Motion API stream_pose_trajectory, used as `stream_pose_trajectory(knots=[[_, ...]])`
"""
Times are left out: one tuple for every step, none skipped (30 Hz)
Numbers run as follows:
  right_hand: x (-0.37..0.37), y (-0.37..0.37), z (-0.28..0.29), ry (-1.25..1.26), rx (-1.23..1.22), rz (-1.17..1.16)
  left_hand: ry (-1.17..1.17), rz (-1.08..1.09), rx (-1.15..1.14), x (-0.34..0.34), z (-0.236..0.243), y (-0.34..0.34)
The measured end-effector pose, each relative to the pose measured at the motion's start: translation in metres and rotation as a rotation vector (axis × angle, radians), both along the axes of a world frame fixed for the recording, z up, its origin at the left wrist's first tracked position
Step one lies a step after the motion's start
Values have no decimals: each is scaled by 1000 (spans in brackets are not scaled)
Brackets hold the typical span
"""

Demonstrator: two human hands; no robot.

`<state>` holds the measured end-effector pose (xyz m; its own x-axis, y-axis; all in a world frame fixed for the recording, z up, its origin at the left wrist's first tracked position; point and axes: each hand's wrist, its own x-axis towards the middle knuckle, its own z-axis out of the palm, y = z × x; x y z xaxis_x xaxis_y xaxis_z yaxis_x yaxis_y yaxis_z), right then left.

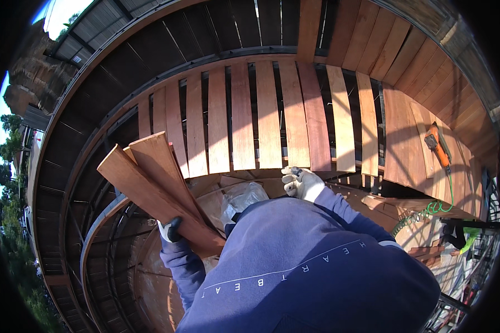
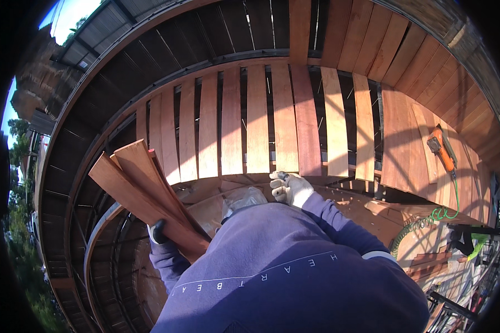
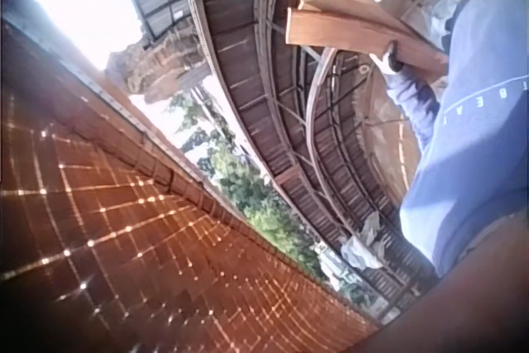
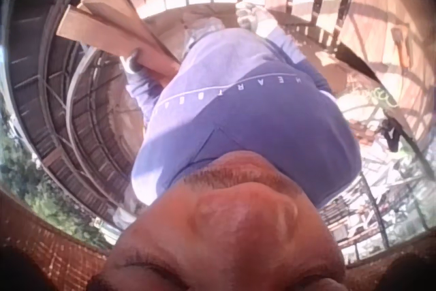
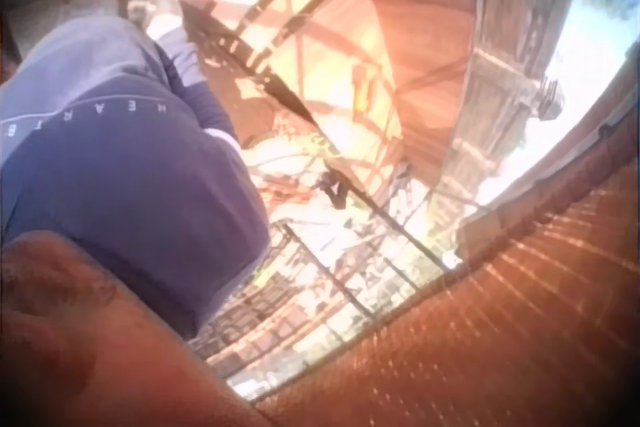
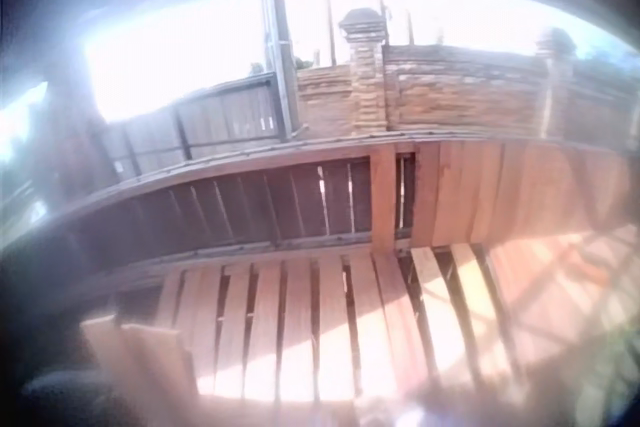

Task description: The person picks up wooden slats, aligns them one by one onto a curved metal structure, and uses a nail gun to secure them.

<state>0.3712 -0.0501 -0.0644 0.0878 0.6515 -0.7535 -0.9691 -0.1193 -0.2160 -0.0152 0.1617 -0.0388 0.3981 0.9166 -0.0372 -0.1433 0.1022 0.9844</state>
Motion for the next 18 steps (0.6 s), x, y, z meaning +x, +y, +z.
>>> stream_pose_trajectory(knots=[[-1, 1, -1, -18, 19, -14, -15, -5, 20, -5, -3, 1], [-2, 2, -3, -36, 39, -27, -15, 7, -13, -11, -6, 0], [-2, 2, -6, -55, 56, -47, -16, 14, -48, -9, 1, -3], [-1, 3, -8, -74, 76, -64, -17, 23, -81, -6, 8, -6], [1, 4, -11, -46, 167, -55, -20, 27, -84, -2, 15, -8], [1, 4, -12, -31, 191, -53, -22, 35, -86, 1, 22, -11], [2, 4, -14, -16, 215, -52, -24, 41, -87, 2, 25, -12], [2, 5, -15, -1, 238, -51, -48, 53, -99, 0, 22, -11], [0, 8, -9, -14, 202, -62, -70, 69, -110, -4, 16, -10], [-1, 10, -6, -21, 174, -54, -92, 85, -121, -8, 10, -8], [-1, 11, -4, -28, 146, -47, -96, 81, -114, -13, 5, -7], [-1, 10, -3, -36, 116, -46, -101, 72, -109, -16, 1, -4], [2, 9, -10, 22, 186, -40, -106, 63, -105, -19, -3, -2], [2, 8, -13, 4, 181, -44, -99, 65, -104, -24, -12, 3], [1, 8, -12, -13, 175, -45, -90, 70, -103, -27, -14, 6], [0, 9, -11, -30, 168, -45, -82, 76, -103, -30, -17, 6], [-1, 9, -9, -38, 135, -59, -101, 75, -122, -33, -21, 4], [-1, 10, -6, -44, 103, -70, -118, 77, -142, -22, -10, -1]])
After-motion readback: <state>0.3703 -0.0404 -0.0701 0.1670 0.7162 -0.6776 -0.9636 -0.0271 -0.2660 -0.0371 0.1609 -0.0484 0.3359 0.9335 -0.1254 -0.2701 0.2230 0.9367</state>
